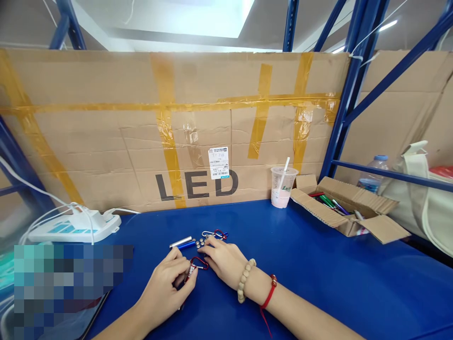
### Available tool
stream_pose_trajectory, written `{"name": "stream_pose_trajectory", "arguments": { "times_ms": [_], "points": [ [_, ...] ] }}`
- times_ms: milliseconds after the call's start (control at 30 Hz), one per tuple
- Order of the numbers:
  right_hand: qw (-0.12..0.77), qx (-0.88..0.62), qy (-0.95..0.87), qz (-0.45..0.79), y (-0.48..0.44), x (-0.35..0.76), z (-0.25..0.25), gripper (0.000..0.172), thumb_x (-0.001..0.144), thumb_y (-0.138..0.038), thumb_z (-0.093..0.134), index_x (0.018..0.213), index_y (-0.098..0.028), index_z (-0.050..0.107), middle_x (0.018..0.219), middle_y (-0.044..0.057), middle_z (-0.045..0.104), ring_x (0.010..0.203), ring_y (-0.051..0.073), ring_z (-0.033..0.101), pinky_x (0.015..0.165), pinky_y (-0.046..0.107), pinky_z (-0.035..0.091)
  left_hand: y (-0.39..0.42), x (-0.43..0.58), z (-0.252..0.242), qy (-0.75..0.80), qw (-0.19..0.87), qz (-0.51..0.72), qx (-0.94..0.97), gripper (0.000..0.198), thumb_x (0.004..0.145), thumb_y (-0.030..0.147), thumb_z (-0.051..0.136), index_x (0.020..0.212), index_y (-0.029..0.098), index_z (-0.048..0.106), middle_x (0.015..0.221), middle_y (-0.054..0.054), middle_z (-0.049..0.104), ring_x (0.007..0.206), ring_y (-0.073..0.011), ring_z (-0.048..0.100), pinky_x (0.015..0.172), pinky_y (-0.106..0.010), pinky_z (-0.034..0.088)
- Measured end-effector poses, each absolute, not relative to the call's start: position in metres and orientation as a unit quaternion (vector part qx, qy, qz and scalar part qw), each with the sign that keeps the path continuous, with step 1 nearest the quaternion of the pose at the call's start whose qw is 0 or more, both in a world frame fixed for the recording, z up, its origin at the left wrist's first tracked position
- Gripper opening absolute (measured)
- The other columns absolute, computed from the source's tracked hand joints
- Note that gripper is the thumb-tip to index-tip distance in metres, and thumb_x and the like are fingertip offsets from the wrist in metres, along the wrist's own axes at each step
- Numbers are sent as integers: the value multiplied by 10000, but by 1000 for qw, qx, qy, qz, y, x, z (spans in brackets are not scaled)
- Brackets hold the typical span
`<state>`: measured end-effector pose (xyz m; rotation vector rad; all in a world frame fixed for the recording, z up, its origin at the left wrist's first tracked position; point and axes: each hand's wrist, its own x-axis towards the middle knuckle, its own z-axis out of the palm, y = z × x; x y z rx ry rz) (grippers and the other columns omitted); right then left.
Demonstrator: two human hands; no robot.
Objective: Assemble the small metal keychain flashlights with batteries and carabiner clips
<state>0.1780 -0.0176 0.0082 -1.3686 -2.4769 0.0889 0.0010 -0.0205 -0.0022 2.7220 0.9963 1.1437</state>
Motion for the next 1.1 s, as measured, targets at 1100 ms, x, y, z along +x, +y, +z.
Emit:
{"name": "stream_pose_trajectory", "arguments": {
  "times_ms": [1100],
  "points": [
    [188,-585,-786,69,-13,176,8,266,862,-377,499,1043,-236,633,893,3,673,784,158,610,604,249,401,-20,0,-7,316,44,341,884,359,852,218,416,522,165,285,455,20,415,575,-119,436,520,-216,393]
  ]
}}
